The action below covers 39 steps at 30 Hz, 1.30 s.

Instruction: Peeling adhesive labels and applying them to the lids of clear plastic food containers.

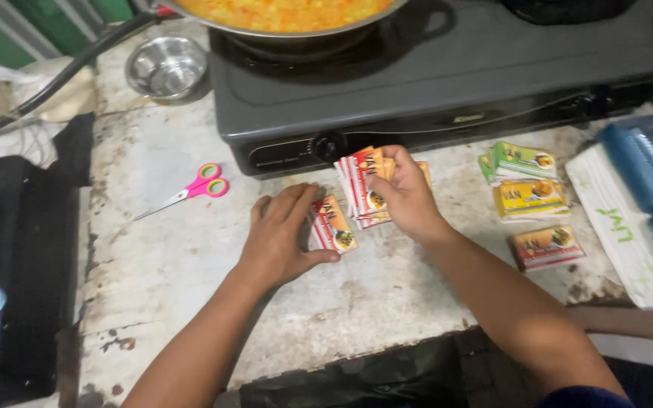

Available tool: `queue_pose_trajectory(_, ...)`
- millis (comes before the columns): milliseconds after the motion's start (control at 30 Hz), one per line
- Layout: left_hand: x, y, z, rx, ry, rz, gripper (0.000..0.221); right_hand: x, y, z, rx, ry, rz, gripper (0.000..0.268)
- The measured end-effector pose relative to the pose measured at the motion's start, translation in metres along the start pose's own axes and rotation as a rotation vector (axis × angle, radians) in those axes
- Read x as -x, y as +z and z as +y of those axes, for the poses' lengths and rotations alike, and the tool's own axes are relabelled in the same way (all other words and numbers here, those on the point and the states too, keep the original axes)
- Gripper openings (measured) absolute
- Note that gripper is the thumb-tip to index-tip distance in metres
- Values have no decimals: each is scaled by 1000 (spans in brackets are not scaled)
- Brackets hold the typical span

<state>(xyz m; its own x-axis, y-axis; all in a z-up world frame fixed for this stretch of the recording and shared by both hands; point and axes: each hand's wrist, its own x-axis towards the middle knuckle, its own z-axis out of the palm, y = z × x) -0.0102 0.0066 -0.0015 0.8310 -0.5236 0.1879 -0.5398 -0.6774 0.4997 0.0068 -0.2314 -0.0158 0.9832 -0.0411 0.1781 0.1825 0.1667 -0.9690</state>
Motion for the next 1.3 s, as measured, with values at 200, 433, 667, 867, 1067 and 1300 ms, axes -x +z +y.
queue_pose_trajectory(200,0,0,1,23,-56,-107,111,3,5,-9,69,24,-53,38)
queue_pose_trajectory(433,0,4,0,-43,-83,-153,111,0,-1,2,86,17,-61,39)
queue_pose_trajectory(667,4,16,-7,-12,37,87,93,-1,-2,-5,118,23,-49,37)
queue_pose_trajectory(867,1,3,0,96,223,483,74,-4,-6,7,58,55,-41,37)
queue_pose_trajectory(1067,1,13,6,39,328,501,55,9,0,42,-198,262,-156,34)
queue_pose_trajectory(1300,0,15,11,51,238,351,54,21,17,64,-437,364,40,37)
